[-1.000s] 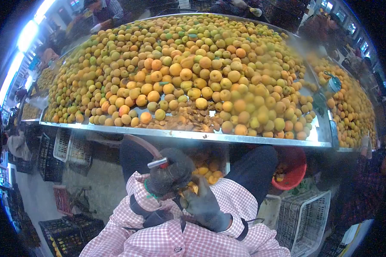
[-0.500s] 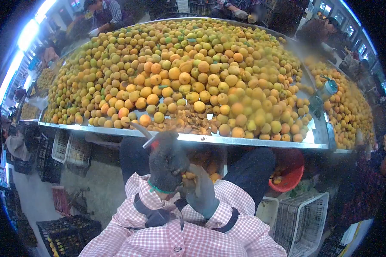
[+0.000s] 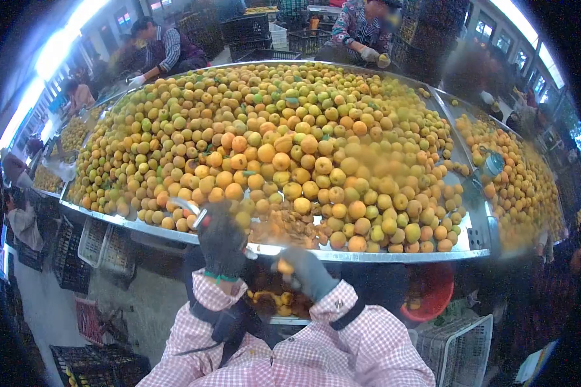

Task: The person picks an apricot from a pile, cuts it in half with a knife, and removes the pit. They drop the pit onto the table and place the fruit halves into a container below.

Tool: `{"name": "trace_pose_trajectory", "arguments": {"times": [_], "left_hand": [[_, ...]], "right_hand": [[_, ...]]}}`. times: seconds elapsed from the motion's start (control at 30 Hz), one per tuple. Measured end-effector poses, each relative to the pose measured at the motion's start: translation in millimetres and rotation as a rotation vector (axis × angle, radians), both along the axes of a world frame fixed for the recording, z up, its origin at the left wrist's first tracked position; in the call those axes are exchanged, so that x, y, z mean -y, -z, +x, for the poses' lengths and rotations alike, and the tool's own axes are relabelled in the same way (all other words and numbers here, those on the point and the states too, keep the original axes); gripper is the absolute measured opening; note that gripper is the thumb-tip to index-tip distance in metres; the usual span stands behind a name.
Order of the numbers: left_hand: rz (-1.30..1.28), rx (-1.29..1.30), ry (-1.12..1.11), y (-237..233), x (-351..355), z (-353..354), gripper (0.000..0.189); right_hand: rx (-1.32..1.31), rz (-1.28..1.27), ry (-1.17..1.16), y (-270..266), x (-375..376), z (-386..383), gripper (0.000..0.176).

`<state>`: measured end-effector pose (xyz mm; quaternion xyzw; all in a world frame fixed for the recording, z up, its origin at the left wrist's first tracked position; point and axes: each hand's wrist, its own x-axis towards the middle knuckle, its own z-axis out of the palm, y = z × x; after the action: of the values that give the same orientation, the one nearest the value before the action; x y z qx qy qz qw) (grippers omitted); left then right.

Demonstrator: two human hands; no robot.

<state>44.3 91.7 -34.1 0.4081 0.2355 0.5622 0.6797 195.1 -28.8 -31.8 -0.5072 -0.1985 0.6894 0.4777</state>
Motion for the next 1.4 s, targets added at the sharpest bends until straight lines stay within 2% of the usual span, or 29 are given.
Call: {"name": "trace_pose_trajectory", "arguments": {"times": [0.03, 0.1, 0.17, 0.2, 0.27, 0.3, 0.33, 0.37, 0.4, 0.43, 0.47, 0.5, 0.57, 0.6, 0.67, 0.77, 0.83, 0.9, 0.93, 0.97, 1.03, 1.1, 1.13, 1.17, 1.23, 1.27, 1.3, 1.37, 1.4], "left_hand": [[-0.229, 0.203, 0.035, -14.5, 12.5, -6.7, 0.022], [-0.274, 0.261, 0.085, -7.3, 22.1, -19.2, 0.022], [-0.395, 0.124, -0.023, -11.5, 34.8, -20.7, 0.022], [-0.339, -0.016, -0.028, -21.8, 41.9, -22.3, 0.018], [-0.37, -0.011, 0.02, -5.4, 48.4, -30.6, 0.016], [-0.399, -0.006, 0.071, -0.1, 48.5, -32.2, 0.015], [-0.449, -0.077, 0.053, -12.1, 53.2, -29.6, 0.013], [-0.507, -0.159, 0.044, -8.1, 54.8, -29.0, 0.014], [-0.515, -0.18, 0.084, -5.8, 56.8, -30.2, 0.013], [-0.523, -0.2, 0.122, -3.6, 59.6, -31.2, 0.013], [-0.529, -0.217, 0.124, -1.0, 63.9, -30.6, 0.011], [-0.534, -0.236, 0.127, 2.9, 67.9, -31.9, 0.01], [-0.511, -0.233, 0.178, 24.2, 71.5, -39.6, 0.011], [-0.536, -0.265, 0.2, 26.1, 71.8, -40.8, 0.011], [-0.535, -0.32, 0.232, 34.6, 70.4, -45.0, 0.012], [-0.464, -0.39, 0.21, 53.8, 65.7, -45.0, 0.011], [-0.51, -0.416, 0.216, 28.7, 63.1, -38.1, 0.011], [-0.551, -0.418, 0.243, 18.6, 61.5, -34.0, 0.01], [-0.547, -0.416, 0.246, 17.9, 59.9, -33.2, 0.01], [-0.482, -0.425, 0.221, 19.2, 61.1, -35.0, 0.011], [-0.419, -0.435, 0.2, 20.1, 64.2, -31.6, 0.011], [0.144, -0.825, 0.023, 15.9, 62.8, -20.8, 0.013], [0.331, -1.032, 0.022, -1.2, 64.4, -16.1, 0.017], [0.33, -1.033, 0.031, -13.6, 68.8, -10.4, 0.017], [0.471, -1.382, 0.229, -27.9, 80.3, -0.3, 0.02], [0.545, -1.252, 0.228, -23.7, 85.4, 2.7, 0.025], [0.552, -1.253, 0.237, -23.8, 90.9, 2.6, 0.025], [0.478, -1.213, 0.53, -33.5, 102.4, 2.5, 0.038], [0.456, -1.1, 0.65, -26.0, 104.0, -1.4, 0.039]], "right_hand": [[-0.018, -0.021, -0.11, 8.9, 10.5, -4.3, 0.024], [0.08, -0.11, -0.26, 35.4, 29.2, -10.6, 0.023], [0.762, 0.091, -0.448, 56.2, 43.4, -15.4, 0.021], [0.765, 0.094, -0.446, 47.6, 40.3, -12.7, 0.021], [1.271, 0.544, -0.396, 10.7, 31.7, -3.1, 0.022], [1.205, 0.538, -0.345, -5.3, 17.7, 7.3, 0.022], [1.261, 0.621, -0.222, -7.5, -1.1, 18.2, 0.021], [1.435, 0.649, -0.211, -20.3, -23.7, 29.6, 0.023], [1.416, 0.51, -0.134, -38.4, -46.1, 34.4, 0.026], [1.572, 0.689, -0.037, -28.9, -74.5, 47.7, 0.023], [1.701, 0.63, -0.093, -28.2, -99.2, 55.6, 0.021], [1.703, 0.64, -0.09, -18.7, -120.4, 62.8, 0.021], [1.79, 0.319, -0.365, 3.6, -153.7, 73.4, 0.035], [1.79, 0.327, -0.368, 9.0, -160.6, 71.2, 0.035], [1.889, 0.091, -0.519, 21.4, -166.3, 66.0, 0.045], [1.863, 0.158, -0.545, 4.9, -146.6, 61.4, 0.052], [1.881, 0.193, -0.516, 9.2, -133.5, 64.0, 0.053], [1.84, 0.366, -0.323, 21.2, -123.8, 71.8, 0.048], [1.71, 0.422, -0.083, 3.5, -109.2, 64.9, 0.048], [1.709, 0.417, -0.087, -14.2, -93.4, 56.8, 0.048], [0.273, 0.31, 0.312, -45.6, -63.2, 44.5, 0.048], [0.193, 0.181, -0.014, -54.5, -26.5, 39.0, 0.05], [0.219, 0.179, -0.058, -55.6, -9.5, 28.6, 0.047], [0.242, 0.172, -0.102, -52.4, 6.5, 15.0, 0.043], [0.293, 0.339, -0.135, -31.7, 29.9, -0.1, 0.032], [0.274, 0.304, 0.007, -20.1, 40.5, -6.4, 0.021], [0.271, 0.304, 0.017, -15.6, 49.2, -5.5, 0.021], [0.201, 0.216, 0.189, -11.6, 67.0, -0.9, 0.018], [0.226, 0.214, 0.202, -26.0, 74.4, -0.8, 0.015]]}}
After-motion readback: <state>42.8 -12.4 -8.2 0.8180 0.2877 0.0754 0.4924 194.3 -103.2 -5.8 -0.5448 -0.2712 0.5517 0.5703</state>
